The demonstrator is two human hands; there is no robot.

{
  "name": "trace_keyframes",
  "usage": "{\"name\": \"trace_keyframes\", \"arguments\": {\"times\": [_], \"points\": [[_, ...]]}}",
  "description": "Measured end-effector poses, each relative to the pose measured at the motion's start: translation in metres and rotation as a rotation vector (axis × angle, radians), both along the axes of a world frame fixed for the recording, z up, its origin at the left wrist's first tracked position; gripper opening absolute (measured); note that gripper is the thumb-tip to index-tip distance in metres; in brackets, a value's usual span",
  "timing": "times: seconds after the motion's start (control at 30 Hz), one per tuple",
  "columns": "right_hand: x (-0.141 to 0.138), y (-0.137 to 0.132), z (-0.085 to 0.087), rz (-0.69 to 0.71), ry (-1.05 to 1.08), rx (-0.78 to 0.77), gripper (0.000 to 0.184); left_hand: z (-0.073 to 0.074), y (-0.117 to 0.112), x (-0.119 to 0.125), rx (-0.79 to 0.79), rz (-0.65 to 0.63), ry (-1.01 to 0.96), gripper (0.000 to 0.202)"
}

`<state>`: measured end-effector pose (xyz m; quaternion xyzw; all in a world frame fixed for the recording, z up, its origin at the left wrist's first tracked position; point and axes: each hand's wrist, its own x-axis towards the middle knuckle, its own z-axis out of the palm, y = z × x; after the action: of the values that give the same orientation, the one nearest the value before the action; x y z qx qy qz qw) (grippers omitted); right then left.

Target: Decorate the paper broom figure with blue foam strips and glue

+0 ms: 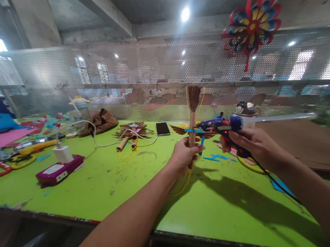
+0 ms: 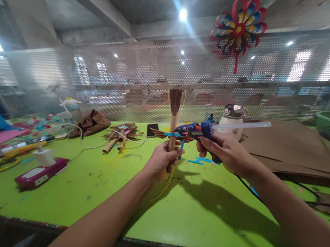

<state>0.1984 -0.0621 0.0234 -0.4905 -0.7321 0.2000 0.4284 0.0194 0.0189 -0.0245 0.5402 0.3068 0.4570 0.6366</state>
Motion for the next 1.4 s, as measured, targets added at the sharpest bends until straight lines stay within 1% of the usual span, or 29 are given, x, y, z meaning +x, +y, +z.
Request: {"name": "trace_keyframes", "arguments": {"times": [0.23, 0.4, 0.6, 0.77, 0.9, 1.17, 1.4], "points": [[0.002, -0.0015, 0.0014, -0.026, 0.028, 0.01, 0.038, -0.0015, 0.0019, 0.0004, 0.01, -0.008, 0.021, 0.034], [0.0033, -0.0032, 0.0041, 0.01, 0.023, -0.014, 0.037, -0.0029, 0.0047, 0.0006, 0.01, -0.001, -0.008, 0.034], [0.0026, -0.0025, 0.0031, 0.011, 0.086, -0.036, 0.037, 0.001, -0.0001, 0.0005, -0.015, 0.0, 0.0, 0.033], [0.0049, -0.0025, 0.0036, 0.035, 0.054, -0.058, 0.037, 0.0019, -0.0009, -0.0005, -0.037, -0.038, -0.033, 0.034], [0.0033, -0.003, 0.0044, 0.027, 0.031, -0.05, 0.038, 0.0006, 0.0007, 0.0007, -0.028, -0.042, -0.078, 0.032], [0.0006, -0.0015, 0.0031, -0.014, 0.059, -0.035, 0.038, 0.0012, -0.0015, 0.0016, -0.019, -0.057, -0.051, 0.032], [0.0051, -0.0029, 0.0033, 0.008, 0.036, -0.04, 0.037, 0.0052, -0.0044, -0.0005, -0.027, -0.05, -0.046, 0.03]]}}
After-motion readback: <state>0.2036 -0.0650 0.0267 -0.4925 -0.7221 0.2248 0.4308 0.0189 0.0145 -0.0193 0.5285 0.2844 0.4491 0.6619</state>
